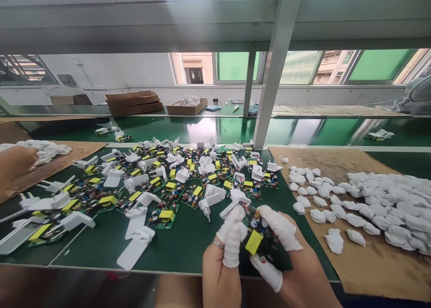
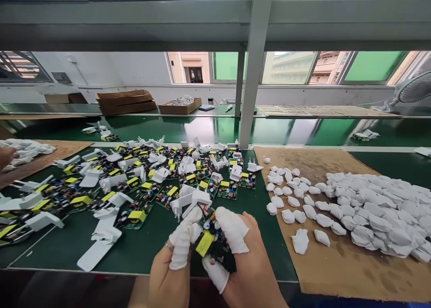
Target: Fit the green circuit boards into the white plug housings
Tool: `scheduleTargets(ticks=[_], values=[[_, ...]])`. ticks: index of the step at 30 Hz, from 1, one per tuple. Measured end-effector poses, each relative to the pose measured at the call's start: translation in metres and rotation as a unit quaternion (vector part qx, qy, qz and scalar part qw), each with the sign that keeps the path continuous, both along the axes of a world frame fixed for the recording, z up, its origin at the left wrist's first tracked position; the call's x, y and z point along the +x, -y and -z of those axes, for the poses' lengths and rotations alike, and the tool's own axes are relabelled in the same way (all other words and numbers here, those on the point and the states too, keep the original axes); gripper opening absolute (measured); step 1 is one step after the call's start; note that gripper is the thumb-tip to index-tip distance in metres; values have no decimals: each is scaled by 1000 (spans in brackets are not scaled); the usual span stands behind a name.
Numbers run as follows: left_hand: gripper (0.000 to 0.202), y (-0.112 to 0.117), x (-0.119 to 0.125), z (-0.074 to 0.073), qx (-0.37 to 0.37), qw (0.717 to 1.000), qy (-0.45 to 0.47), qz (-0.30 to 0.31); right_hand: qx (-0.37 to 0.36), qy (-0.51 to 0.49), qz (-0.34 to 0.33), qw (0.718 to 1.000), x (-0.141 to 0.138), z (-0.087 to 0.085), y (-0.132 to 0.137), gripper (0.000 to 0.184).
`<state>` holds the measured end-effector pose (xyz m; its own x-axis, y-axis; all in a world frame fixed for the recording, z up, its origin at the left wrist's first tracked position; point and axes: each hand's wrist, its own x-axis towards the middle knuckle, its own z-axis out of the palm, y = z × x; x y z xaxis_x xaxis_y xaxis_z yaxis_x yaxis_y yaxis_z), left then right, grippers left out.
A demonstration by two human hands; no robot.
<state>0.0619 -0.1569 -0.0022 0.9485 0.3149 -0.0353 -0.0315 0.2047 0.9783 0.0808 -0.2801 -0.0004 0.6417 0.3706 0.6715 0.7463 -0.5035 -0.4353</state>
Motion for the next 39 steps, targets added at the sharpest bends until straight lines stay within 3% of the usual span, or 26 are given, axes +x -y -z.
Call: scheduleTargets(ticks=[3,9,12,16,18,21,23,24,26,31,39], values=[[36,7,-4,-6,99,993,-9,-67,-16,44,11,999,1,1,1,49],[30,18,-3,-2,238,964,98,-63,-66,92,13,994,5,-1,10,51],[33,16,0,3,226,970,75,-52,-100,92,4,991,8,-3,14,50],[35,-6,2,-2,154,982,65,84,-78,68,-4,995,10,-10,16,41],[30,-20,4,-9,197,963,138,121,-68,42,-22,997,11,-13,16,38],[44,-36,8,-21,339,894,254,143,-64,23,-35,997,10,-15,16,38],[47,-41,10,-27,408,856,280,151,-63,21,-35,997,9,-15,16,38],[44,-42,11,-28,421,850,279,152,-64,22,-38,997,9,-14,15,38],[38,-41,10,-29,405,863,268,140,-68,22,-41,997,10,-14,14,39],[27,-26,6,-17,262,952,160,20,-69,54,-17,996,13,-15,6,37],[24,-4,0,-2,224,967,108,-54,-81,90,-54,991,16,-14,-5,42]])
